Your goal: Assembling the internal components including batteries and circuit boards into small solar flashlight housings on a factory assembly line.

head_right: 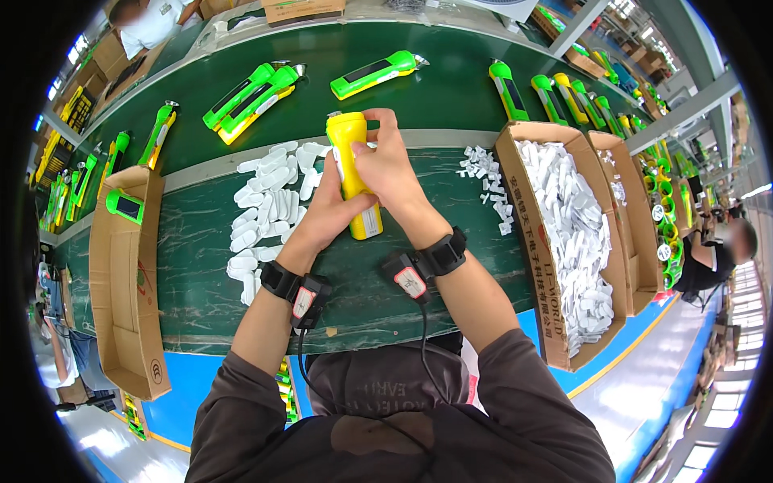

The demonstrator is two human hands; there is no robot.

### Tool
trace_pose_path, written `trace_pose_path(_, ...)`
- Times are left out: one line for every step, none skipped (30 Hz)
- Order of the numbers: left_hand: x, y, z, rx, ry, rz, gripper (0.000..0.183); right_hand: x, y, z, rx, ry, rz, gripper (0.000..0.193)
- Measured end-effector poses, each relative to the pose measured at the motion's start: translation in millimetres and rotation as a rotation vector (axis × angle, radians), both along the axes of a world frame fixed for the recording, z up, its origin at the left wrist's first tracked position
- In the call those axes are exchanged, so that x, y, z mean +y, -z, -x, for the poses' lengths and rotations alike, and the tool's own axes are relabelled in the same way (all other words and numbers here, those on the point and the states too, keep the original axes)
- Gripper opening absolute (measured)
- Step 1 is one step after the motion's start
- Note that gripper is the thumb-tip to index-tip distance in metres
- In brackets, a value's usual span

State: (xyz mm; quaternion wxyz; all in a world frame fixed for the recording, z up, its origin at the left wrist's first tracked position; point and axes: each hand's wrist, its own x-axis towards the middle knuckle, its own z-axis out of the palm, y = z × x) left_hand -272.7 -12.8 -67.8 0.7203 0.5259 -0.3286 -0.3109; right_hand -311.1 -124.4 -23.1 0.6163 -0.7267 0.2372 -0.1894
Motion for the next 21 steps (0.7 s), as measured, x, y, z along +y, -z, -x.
trace_pose_path(-2,0,1,-0.038,-0.019,-0.024,0.073,-1,1,0,0.01,0.007,-0.01,0.044)
trace_pose_path(-1,0,1,-0.04,-0.015,-0.022,0.073,-1,3,0,0.008,0.011,-0.008,0.044)
trace_pose_path(2,0,-1,-0.004,-0.009,-0.06,0.072,1,2,-3,0.006,-0.002,-0.029,0.042)
trace_pose_path(3,-1,-2,0.031,-0.004,-0.097,0.07,2,0,-4,0.003,-0.016,-0.049,0.041)
trace_pose_path(3,1,-2,0.024,0.0,-0.096,0.07,1,-3,-1,0.048,-0.038,-0.085,0.043)
trace_pose_path(3,2,-3,0.107,0.037,-0.022,0.068,-2,-4,1,0.038,-0.036,-0.081,0.043)
trace_pose_path(3,2,-5,0.189,0.074,0.052,0.067,-5,-3,4,0.004,-0.087,-0.2,0.045)
trace_pose_path(2,3,-8,0.179,0.075,0.054,0.067,-8,-1,6,-0.03,-0.139,-0.318,0.048)
trace_pose_path(0,2,-6,0.184,0.072,0.068,0.066,-10,0,10,-0.061,-0.145,-0.332,0.051)
trace_pose_path(-2,1,-5,0.19,0.067,0.081,0.065,-11,2,10,-0.063,-0.147,-0.331,0.051)
trace_pose_path(-2,0,-4,0.197,0.051,0.075,0.065,-12,5,9,-0.102,-0.149,-0.324,0.05)
trace_pose_path(-2,0,-4,0.196,0.055,0.073,0.065,-10,7,9,-0.14,-0.144,-0.319,0.049)
trace_pose_path(-1,0,-5,0.189,0.047,0.079,0.066,-9,12,8,-0.141,-0.14,-0.32,0.049)
trace_pose_path(0,1,-5,0.183,0.039,0.084,0.067,-9,17,7,-0.171,-0.157,-0.342,0.049)
trace_pose_path(0,2,-5,0.182,0.04,0.084,0.067,-9,18,6,-0.201,-0.178,-0.362,0.048)
trace_pose_path(0,2,-4,0.175,0.032,0.075,0.066,-10,19,6,-0.202,-0.177,-0.362,0.048)
trace_pose_path(0,3,-5,0.169,0.024,0.067,0.066,-10,19,7,-0.202,-0.178,-0.354,0.049)
trace_pose_path(0,3,-5,0.169,0.025,0.067,0.066,-8,18,9,-0.201,-0.178,-0.347,0.051)
trace_pose_path(1,3,-6,0.168,0.044,0.059,0.065,-8,16,11,-0.201,-0.178,-0.347,0.051)
trace_pose_path(1,2,-6,0.167,0.064,0.052,0.065,-8,14,13,-0.179,-0.16,-0.325,0.048)
trace_pose_path(1,2,-7,0.164,0.065,0.051,0.065,-6,12,14,-0.158,-0.142,-0.305,0.045)
